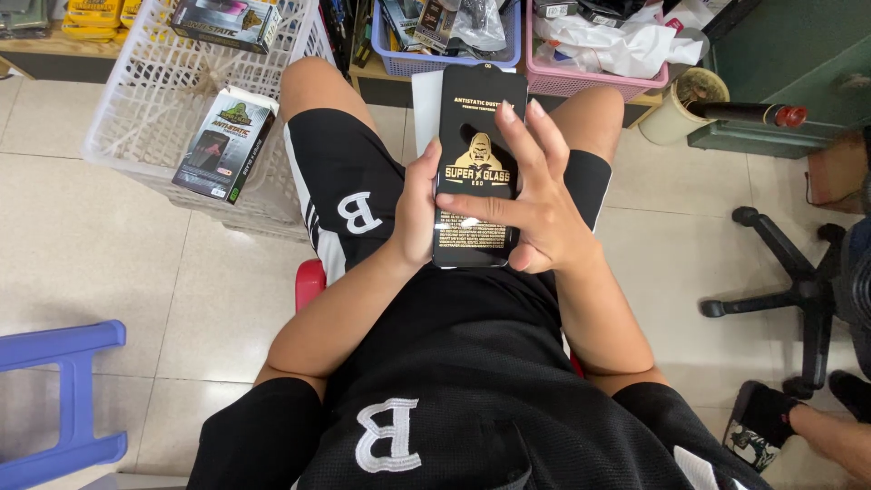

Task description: The recorder is seen inspecting different types of screen protectors for mobile phones, taking them out of their packaging and examining them.

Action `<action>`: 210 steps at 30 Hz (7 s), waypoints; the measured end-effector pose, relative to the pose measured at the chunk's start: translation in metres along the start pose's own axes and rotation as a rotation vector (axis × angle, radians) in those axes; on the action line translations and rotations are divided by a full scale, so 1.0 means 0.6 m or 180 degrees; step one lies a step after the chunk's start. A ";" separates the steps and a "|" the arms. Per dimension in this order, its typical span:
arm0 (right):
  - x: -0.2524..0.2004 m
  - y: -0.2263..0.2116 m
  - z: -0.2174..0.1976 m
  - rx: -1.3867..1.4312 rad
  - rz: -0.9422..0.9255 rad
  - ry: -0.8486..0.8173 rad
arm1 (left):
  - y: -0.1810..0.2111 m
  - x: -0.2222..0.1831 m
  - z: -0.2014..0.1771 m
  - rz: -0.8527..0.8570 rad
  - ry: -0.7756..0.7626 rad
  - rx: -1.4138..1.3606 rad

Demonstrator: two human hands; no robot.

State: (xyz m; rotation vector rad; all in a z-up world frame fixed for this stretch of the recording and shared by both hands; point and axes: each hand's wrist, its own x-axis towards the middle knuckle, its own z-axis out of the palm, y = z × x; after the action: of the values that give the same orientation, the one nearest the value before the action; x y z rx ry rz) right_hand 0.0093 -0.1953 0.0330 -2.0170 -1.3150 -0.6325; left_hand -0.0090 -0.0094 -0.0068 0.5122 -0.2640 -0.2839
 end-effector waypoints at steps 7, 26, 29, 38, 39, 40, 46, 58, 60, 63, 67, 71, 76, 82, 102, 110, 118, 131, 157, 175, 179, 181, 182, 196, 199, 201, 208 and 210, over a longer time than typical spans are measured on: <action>-0.003 0.033 -0.009 0.0057 0.0146 0.0337 | -0.028 -0.004 -0.008 -0.0549 -0.0120 0.0051; -0.049 -0.047 -0.124 0.2187 0.1679 0.1264 | 0.039 -0.027 0.070 0.0623 -0.1526 0.3290; -0.041 -0.046 -0.139 0.1721 0.1561 0.0951 | 0.058 -0.018 0.073 0.1099 -0.1231 0.3686; -0.045 -0.069 -0.160 0.1027 0.1606 0.0758 | 0.072 -0.019 0.076 0.1223 -0.0833 0.3378; -0.063 -0.060 -0.160 0.1027 0.1446 0.1258 | 0.072 -0.017 0.076 0.1411 -0.0738 0.3420; -0.078 -0.044 -0.155 0.1023 0.1454 0.1255 | 0.074 -0.016 0.076 0.1406 -0.0738 0.3412; -0.173 0.053 -0.134 0.1787 0.0591 0.3353 | 0.083 -0.012 0.067 0.1631 -0.0605 0.3799; -0.105 0.008 -0.134 0.1300 0.0626 0.2991 | 0.098 -0.011 0.083 0.1063 -0.0475 0.3840; -0.093 -0.004 -0.133 0.0817 0.0787 0.2600 | 0.099 -0.010 0.080 0.1245 -0.0691 0.4075; -0.092 -0.011 -0.130 0.1306 0.0820 0.2548 | 0.091 -0.008 0.067 0.1266 -0.0795 0.3928; -0.048 -0.034 -0.131 0.0953 0.0987 0.2252 | 0.087 -0.004 0.072 0.1394 -0.0741 0.4159; -0.056 -0.016 -0.116 0.0886 0.0812 0.2291 | 0.082 -0.002 0.074 0.1404 -0.0548 0.4172; -0.037 -0.018 -0.114 0.0984 0.0848 0.1891 | 0.078 -0.002 0.073 0.1470 -0.0503 0.4284; 0.017 -0.049 -0.106 0.0219 0.0765 0.0528 | 0.079 -0.004 0.069 0.1401 -0.0315 0.3992; 0.018 -0.011 -0.083 -0.0090 0.1151 0.0133 | 0.299 0.057 -0.322 0.1932 0.1693 0.6632; 0.023 -0.002 -0.082 0.0272 0.1156 0.0131 | 0.360 -0.012 -0.487 0.0218 0.3103 0.6621; 0.005 0.017 -0.080 0.0419 0.1074 0.0143 | 0.378 -0.032 -0.398 -0.0108 0.2869 0.7013; -0.010 -0.008 -0.027 0.1455 0.1410 0.1967 | 0.161 -0.015 -0.089 0.3111 0.0489 0.6853; 0.030 -0.050 -0.013 0.0268 0.1339 0.1112 | 0.138 -0.019 -0.097 0.2620 0.0145 0.6306; 0.076 -0.049 0.002 0.0214 0.0612 -0.0630 | 0.136 -0.030 -0.073 0.2775 -0.0133 0.6177; 0.062 -0.033 0.023 0.0491 0.0908 -0.0525 | 0.140 -0.042 -0.054 0.2816 -0.0059 0.6186; 0.060 -0.027 0.034 0.0764 0.1041 -0.0500 | 0.143 -0.044 -0.049 0.2797 -0.0026 0.6155; 0.058 -0.028 0.039 0.1010 0.1050 -0.0433 | 0.144 -0.048 -0.048 0.2739 -0.0092 0.6065; 0.036 -0.009 0.053 0.1140 0.0498 -0.0584 | 0.116 -0.061 -0.053 0.2085 -0.0200 0.5133; 0.008 -0.011 0.066 0.1241 0.1145 -0.0747 | 0.097 -0.063 -0.050 0.2057 -0.0178 0.5095; -0.011 -0.013 0.084 0.1530 0.1473 -0.0534 | 0.091 -0.067 -0.048 0.2111 -0.0043 0.5275; -0.038 -0.004 0.093 0.2092 0.1700 -0.0249 | 0.059 -0.069 -0.074 0.2221 -0.0159 0.5389; -0.033 -0.003 0.077 0.1522 0.1448 -0.0464 | 0.053 -0.064 -0.081 0.2450 -0.0292 0.5568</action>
State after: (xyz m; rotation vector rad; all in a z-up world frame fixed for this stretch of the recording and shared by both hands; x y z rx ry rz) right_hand 0.0025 -0.1729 -0.0115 -1.8810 -0.9194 0.0402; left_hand -0.0229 0.0513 -0.0381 2.0392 -0.7565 0.8062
